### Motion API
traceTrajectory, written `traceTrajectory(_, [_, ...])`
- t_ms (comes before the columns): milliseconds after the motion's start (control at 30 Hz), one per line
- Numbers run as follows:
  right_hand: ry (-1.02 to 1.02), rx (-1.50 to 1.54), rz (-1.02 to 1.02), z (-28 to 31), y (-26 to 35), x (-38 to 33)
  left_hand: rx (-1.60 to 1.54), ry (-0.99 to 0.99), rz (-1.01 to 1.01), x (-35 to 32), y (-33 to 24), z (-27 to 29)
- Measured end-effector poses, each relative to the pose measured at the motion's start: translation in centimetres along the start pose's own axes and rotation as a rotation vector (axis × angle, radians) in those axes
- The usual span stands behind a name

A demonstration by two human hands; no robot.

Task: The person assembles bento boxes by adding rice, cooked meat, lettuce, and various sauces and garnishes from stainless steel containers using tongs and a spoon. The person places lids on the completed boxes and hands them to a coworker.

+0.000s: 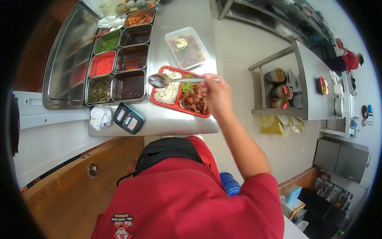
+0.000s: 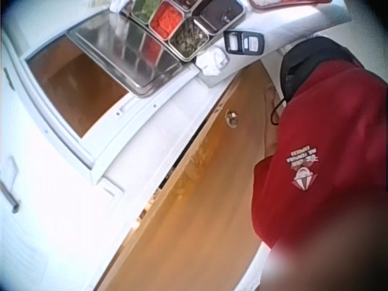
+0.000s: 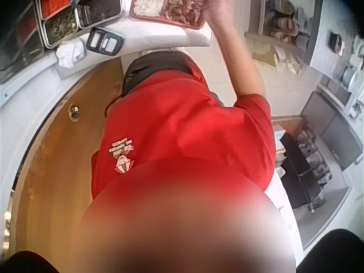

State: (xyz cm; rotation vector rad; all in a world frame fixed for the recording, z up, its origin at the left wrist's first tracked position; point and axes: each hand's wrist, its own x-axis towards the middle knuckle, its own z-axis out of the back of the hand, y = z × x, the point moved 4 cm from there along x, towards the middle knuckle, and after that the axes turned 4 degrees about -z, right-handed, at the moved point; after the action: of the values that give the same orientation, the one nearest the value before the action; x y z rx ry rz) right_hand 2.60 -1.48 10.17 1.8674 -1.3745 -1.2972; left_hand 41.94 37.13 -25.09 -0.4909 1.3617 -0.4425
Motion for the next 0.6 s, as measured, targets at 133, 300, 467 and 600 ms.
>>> traceTrajectory(133, [-0.111, -0.398, 0.091, 6.3, 2.1, -0.7, -0.059, -0.001, 0.035, -0.4, -0.7, -0.2])
traceTrajectory(300, [-0.153, -0.768, 0.110, 10.1, 1.0, -0.5, 0.174, -0.089, 0.042, -2.4, -5.0, -1.2])
traceTrajectory(467, [-0.145, -0.794, 0.167, 10.6, 0.6, 0.2, -0.050, -0.022, -0.007, -1.0, -5.3, -1.7])
traceTrajectory(600, [-0.238, -0.836, 0.209, 11.0, 1.9, 0.6, -0.081, -0.028, 0.001, 0.2, -3.1, -1.0])
